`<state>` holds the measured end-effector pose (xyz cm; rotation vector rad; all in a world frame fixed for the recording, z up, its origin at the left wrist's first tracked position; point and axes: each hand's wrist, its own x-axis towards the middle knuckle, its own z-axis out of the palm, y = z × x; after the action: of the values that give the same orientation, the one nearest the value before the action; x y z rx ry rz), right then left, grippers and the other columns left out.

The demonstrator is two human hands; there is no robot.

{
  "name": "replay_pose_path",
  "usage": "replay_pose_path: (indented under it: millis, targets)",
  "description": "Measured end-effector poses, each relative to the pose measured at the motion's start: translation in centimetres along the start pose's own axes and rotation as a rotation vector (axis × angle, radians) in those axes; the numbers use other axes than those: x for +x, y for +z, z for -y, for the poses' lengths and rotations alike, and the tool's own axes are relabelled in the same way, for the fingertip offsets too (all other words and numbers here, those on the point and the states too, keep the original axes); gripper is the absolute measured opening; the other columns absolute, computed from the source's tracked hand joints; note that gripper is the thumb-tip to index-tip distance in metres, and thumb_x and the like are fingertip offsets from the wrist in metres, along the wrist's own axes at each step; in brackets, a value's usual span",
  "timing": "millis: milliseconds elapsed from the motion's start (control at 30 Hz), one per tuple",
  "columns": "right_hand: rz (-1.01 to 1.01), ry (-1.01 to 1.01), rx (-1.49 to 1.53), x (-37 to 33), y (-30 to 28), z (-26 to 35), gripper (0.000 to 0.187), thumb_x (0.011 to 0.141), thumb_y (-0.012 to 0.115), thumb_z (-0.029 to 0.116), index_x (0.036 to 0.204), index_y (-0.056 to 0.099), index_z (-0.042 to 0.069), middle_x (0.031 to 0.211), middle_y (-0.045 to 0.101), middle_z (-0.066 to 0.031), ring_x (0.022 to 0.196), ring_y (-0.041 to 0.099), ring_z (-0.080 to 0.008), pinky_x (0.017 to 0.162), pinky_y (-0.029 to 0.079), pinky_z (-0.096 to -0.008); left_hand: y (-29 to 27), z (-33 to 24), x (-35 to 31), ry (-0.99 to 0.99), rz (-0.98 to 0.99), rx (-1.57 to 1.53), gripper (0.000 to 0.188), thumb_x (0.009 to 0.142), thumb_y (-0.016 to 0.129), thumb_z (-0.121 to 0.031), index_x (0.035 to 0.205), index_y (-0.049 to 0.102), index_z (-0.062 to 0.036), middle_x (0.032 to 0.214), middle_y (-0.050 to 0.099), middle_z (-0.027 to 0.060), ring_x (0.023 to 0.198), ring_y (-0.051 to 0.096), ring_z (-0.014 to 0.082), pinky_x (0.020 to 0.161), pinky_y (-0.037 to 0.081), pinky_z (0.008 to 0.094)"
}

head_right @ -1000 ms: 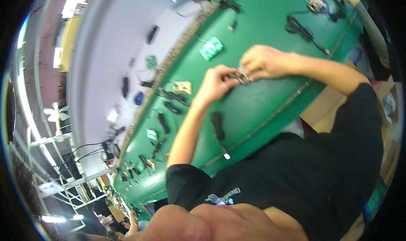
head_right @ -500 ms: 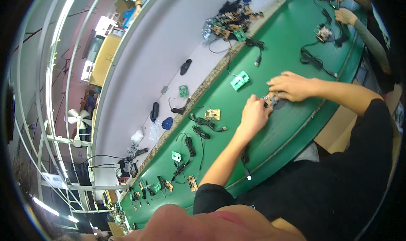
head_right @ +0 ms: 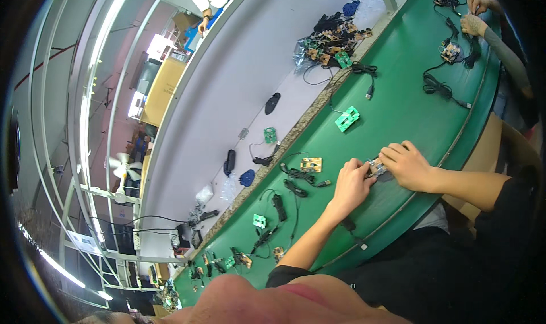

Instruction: The person assembles computer mice by picking up base plates and circuit boards with cables, fitting the circuit boards into the base plates by hand, and moving the assembled parts along the conveyor belt.

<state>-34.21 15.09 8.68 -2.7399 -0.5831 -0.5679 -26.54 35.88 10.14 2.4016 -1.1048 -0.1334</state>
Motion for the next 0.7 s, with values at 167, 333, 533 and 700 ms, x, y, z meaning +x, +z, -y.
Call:
replay_pose_path:
  millis: [167, 333, 533, 700]
  targets:
    - [-0.018, 0.037, 0.041, -0.9, 0.5, 0.6, 0.029, 0.087, 0.063, 0.014, 0.114, 0.065, 0.003, 0.12, 0.062, -0.008, 0.113, 0.056, -0.0262, 0.096, 0.041, -0.0439, -0.4, -0.6, -1.4, 0.037, 0.005, 0.019, 0.031, 0.077, 0.081, -0.015, 0.102, 0.071, -0.0012, 0.101, 0.059, 0.0149, 0.095, 0.057, 0.0347, 0.08, 0.047, 0.0442]
    - [0.103, -0.023, 0.189, -1.0, 1.7, 2.9, 0.032, 0.09, 0.064, 0.018, 0.119, 0.065, 0.005, 0.124, 0.06, -0.0129, 0.121, 0.054, -0.0314, 0.1, 0.04, -0.0468, 0.4, -0.6, -6.0, -0.021, -0.062, 0.018, 0.032, 0.079, 0.079, -0.015, 0.106, 0.069, -0.0006, 0.105, 0.06, 0.0178, 0.098, 0.058, 0.0363, 0.083, 0.048, 0.0454]
    - [-0.027, -0.107, 0.34, -0.1, 1.6, 0.3, 0.035, 0.096, 0.058, 0.015, 0.13, 0.062, 0.008, 0.139, 0.056, -0.0147, 0.129, 0.052, -0.0361, 0.11, 0.038, -0.051, -1.8, 0.1, -4.6, 0.024, -0.049, 0.097, 0.029, 0.08, 0.072, -0.009, 0.106, 0.063, 0.0032, 0.102, 0.058, 0.0237, 0.094, 0.057, 0.04, 0.078, 0.046, 0.0502]
    - [0.058, 0.053, 0.319, -0.2, 3.1, -0.1, 0.033, 0.094, 0.062, 0.019, 0.126, 0.067, 0.014, 0.134, 0.059, -0.0083, 0.126, 0.053, -0.0296, 0.111, 0.037, -0.0459, 0.1, 0.9, -4.8, -0.019, -0.104, 0.139, 0.045, 0.089, 0.071, -0.015, 0.128, 0.06, 0.0049, 0.118, 0.056, 0.0178, 0.101, 0.055, 0.033, 0.083, 0.044, 0.0422]
